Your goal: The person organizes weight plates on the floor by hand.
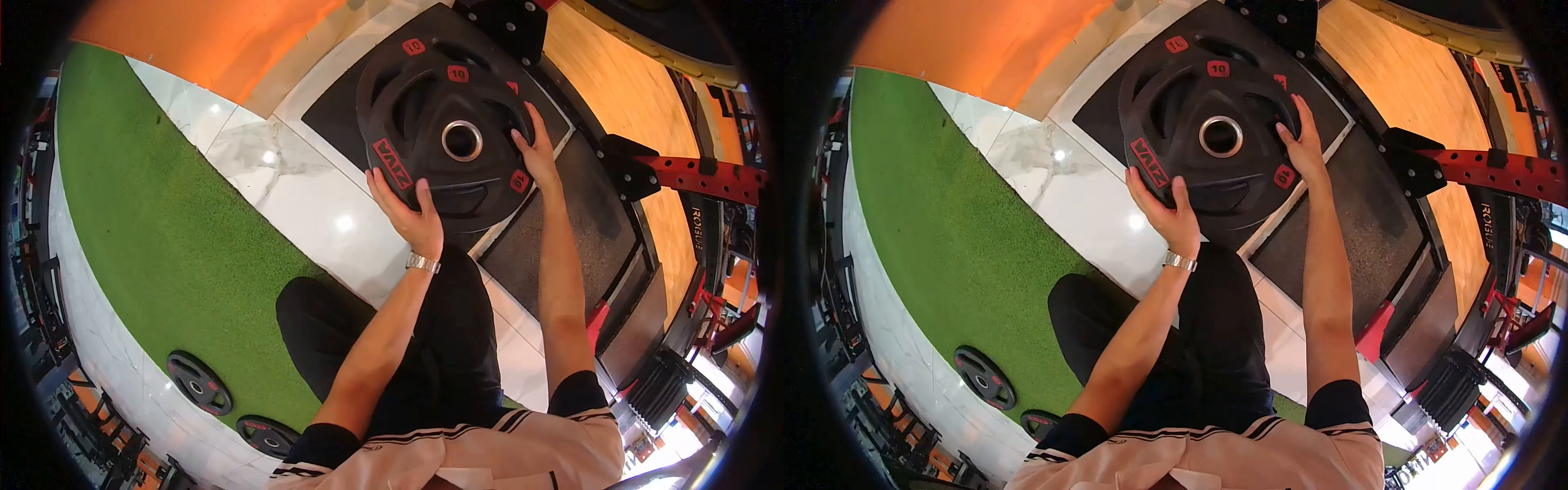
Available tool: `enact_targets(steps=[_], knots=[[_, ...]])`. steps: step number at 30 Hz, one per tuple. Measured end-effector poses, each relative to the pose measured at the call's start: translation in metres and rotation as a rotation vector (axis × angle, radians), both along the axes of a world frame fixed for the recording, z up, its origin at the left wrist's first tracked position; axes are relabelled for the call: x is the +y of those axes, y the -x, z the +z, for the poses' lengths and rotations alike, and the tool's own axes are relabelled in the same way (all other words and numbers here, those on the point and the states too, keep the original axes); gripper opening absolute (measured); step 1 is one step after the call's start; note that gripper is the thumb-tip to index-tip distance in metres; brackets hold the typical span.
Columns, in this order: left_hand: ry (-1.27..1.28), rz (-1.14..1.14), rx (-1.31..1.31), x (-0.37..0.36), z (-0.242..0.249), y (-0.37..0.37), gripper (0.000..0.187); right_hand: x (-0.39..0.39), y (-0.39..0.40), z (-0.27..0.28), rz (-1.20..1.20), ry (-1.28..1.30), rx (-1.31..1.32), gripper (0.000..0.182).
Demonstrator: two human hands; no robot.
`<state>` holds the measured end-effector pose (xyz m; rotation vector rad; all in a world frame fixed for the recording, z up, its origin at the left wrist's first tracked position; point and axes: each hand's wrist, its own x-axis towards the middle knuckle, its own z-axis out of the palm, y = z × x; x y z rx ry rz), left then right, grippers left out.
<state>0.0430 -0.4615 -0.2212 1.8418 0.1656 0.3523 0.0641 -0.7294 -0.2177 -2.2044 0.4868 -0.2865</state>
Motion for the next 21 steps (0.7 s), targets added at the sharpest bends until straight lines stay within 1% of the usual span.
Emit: enact_targets(steps=[2,3,6,7,9,12,18,21], knots=[[0.148,-0.092,0.046,0.01,0.006,0.0,0.089,-0.001,0.0,-0.003,0.006,-0.021,-0.059,0.07],[0.289,-0.064,0.084,0.01,0.003,-0.003,0.11,0.001,-0.002,-0.003,0.007,-0.033,-0.093,0.07],[0.668,-0.253,0.225,0.019,0.001,-0.005,0.118,0.004,-0.001,0.0,-0.044,-0.187,-0.086,0.074],[0.701,-0.253,0.242,0.02,0.003,-0.006,0.118,0.005,-0.003,0.001,-0.03,-0.162,-0.089,0.075],[0.764,-0.256,0.282,0.022,0.006,-0.005,0.12,0.007,-0.004,0.002,-0.009,-0.115,-0.091,0.078],[0.848,-0.296,0.287,0.024,0.002,-0.005,0.116,0.009,-0.003,0.002,-0.029,-0.178,-0.055,0.078],[0.652,-0.351,0.302,0.035,-0.016,-0.014,0.112,0.013,0.004,0.002,-0.087,-0.156,-0.064,0.078],[0.678,-0.438,0.359,0.045,-0.014,-0.046,0.111,0.017,0.015,-0.016,-0.165,-0.255,-0.122,0.075]])
